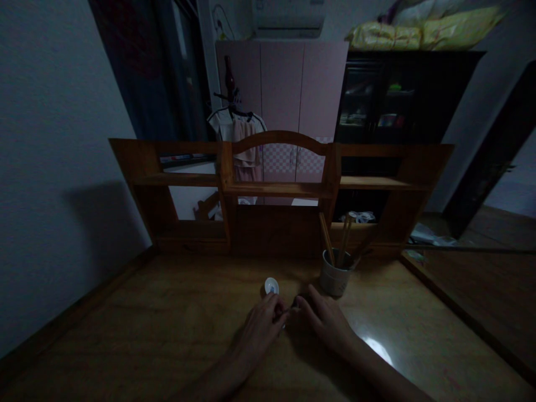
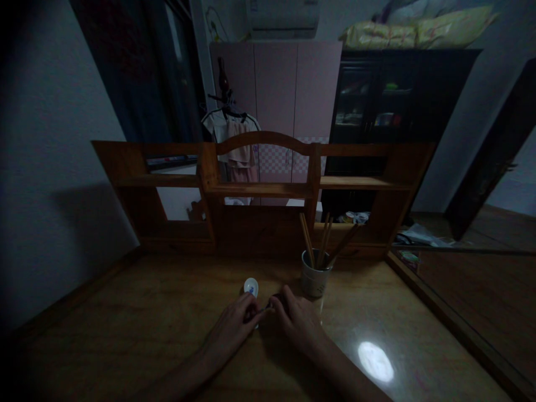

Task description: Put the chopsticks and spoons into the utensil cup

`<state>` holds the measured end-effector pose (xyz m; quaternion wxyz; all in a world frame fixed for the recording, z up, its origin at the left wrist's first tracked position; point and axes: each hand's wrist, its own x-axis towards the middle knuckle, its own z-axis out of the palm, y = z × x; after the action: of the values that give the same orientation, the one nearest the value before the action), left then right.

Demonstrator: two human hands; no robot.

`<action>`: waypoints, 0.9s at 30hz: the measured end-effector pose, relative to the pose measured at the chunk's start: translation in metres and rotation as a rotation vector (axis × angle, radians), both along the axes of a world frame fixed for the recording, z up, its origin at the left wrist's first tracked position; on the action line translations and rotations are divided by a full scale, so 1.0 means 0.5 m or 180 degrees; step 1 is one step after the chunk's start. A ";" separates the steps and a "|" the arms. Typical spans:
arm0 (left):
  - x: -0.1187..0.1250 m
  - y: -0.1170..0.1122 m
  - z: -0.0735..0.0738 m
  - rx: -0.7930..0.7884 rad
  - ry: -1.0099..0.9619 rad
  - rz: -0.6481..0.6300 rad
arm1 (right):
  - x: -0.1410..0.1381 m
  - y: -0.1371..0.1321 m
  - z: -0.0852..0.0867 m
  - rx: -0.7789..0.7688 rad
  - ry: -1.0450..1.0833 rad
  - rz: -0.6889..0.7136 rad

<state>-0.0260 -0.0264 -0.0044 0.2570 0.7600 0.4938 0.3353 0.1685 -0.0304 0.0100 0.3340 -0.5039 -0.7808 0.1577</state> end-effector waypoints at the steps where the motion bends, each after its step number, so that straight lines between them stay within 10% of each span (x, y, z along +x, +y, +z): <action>1: 0.000 0.000 -0.001 -0.0005 0.0007 0.0006 | 0.000 0.000 0.000 0.0006 0.0017 0.0037; 27: 0.009 -0.007 0.026 0.0066 -0.0343 -0.0238 | 0.008 -0.006 0.032 0.0204 0.0845 -0.0078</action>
<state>-0.0213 -0.0301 0.0087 0.2878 0.7614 0.4469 0.3710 0.1724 -0.0335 0.0259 0.4523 -0.4771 -0.7282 0.1939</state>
